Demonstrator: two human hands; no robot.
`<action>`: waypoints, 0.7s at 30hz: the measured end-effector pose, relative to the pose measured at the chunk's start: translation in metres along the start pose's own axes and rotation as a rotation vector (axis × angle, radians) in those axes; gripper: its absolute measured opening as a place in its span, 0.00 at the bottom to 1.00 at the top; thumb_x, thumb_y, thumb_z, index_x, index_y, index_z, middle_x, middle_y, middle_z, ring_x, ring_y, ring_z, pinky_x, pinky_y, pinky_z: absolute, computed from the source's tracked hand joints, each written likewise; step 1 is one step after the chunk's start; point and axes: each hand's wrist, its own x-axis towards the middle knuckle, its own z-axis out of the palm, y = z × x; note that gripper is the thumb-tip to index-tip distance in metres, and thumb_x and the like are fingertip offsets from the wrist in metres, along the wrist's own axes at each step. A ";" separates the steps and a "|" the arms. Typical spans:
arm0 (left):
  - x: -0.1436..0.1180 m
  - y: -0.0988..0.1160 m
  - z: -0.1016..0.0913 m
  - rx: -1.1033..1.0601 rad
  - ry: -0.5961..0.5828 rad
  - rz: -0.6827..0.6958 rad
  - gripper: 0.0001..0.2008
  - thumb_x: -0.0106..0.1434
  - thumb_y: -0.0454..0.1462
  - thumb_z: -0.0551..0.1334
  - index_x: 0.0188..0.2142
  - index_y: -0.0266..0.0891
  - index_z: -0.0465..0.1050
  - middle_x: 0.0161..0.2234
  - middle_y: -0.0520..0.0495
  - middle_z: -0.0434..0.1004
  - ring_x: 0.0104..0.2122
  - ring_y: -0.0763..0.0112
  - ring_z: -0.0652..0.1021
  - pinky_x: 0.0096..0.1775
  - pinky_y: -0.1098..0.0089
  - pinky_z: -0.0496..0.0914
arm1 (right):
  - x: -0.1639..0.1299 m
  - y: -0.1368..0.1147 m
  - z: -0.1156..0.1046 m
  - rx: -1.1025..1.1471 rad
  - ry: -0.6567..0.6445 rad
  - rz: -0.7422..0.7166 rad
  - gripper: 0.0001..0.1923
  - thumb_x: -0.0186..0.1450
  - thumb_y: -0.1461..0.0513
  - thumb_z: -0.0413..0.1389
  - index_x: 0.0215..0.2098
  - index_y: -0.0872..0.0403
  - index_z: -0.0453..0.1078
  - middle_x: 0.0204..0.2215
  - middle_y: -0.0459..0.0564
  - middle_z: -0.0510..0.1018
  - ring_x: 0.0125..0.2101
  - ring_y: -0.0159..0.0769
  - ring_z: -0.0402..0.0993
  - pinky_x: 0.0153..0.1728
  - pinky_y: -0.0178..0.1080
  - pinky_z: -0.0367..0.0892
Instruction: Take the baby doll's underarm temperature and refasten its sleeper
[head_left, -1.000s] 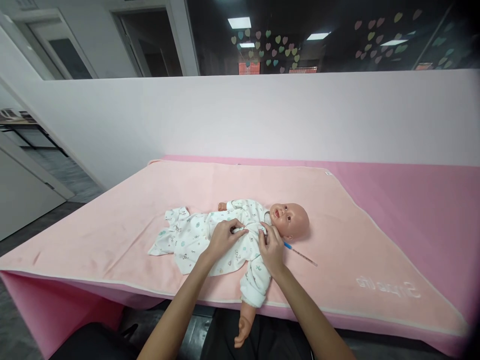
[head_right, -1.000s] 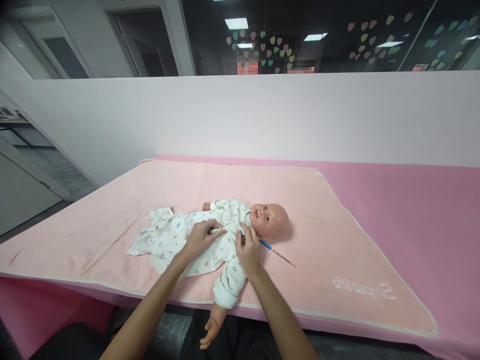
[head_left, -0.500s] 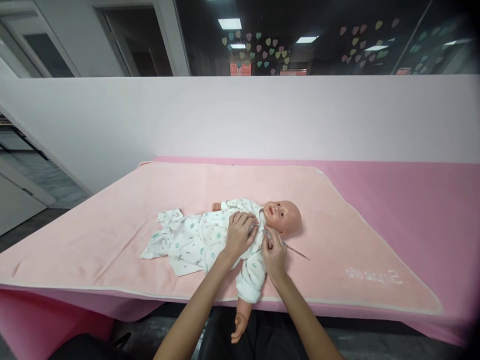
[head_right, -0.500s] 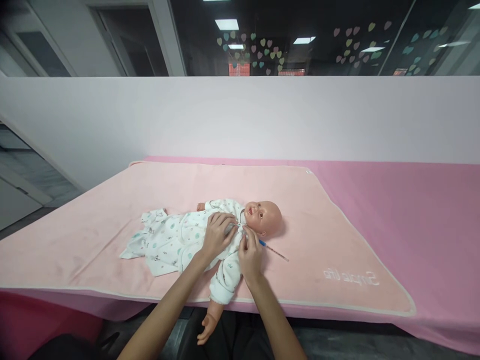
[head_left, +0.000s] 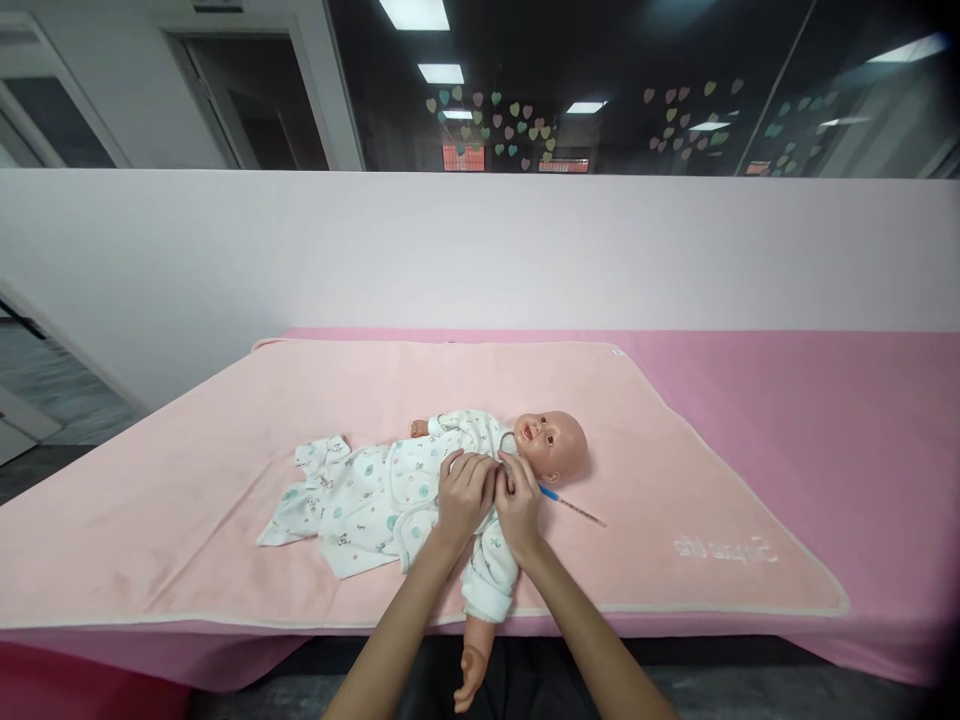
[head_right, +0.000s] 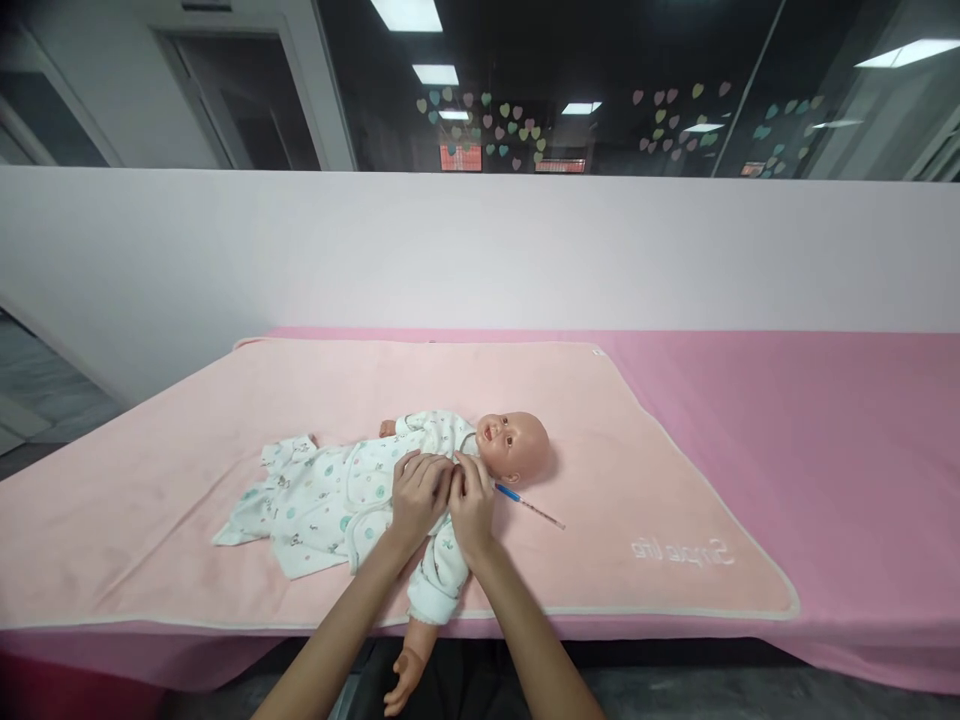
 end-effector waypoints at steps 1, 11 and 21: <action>-0.001 0.000 0.001 0.005 0.012 -0.014 0.08 0.62 0.33 0.53 0.37 0.41 0.70 0.35 0.48 0.77 0.38 0.69 0.74 0.50 0.61 0.61 | 0.000 0.000 0.001 0.011 0.006 -0.001 0.14 0.66 0.64 0.44 0.42 0.55 0.70 0.37 0.54 0.76 0.38 0.36 0.72 0.40 0.40 0.69; -0.017 0.001 -0.018 0.046 0.012 -0.125 0.11 0.62 0.34 0.55 0.44 0.41 0.70 0.42 0.47 0.75 0.42 0.66 0.73 0.46 0.62 0.60 | -0.004 0.006 -0.001 0.087 0.036 0.095 0.10 0.66 0.63 0.44 0.37 0.54 0.67 0.33 0.51 0.74 0.35 0.35 0.70 0.36 0.37 0.67; -0.048 -0.023 -0.051 0.181 0.058 -0.315 0.08 0.59 0.42 0.61 0.36 0.42 0.72 0.36 0.46 0.74 0.40 0.63 0.71 0.47 0.59 0.57 | -0.007 0.007 -0.004 0.081 0.007 0.151 0.10 0.66 0.61 0.44 0.39 0.55 0.65 0.33 0.52 0.75 0.32 0.36 0.72 0.33 0.37 0.66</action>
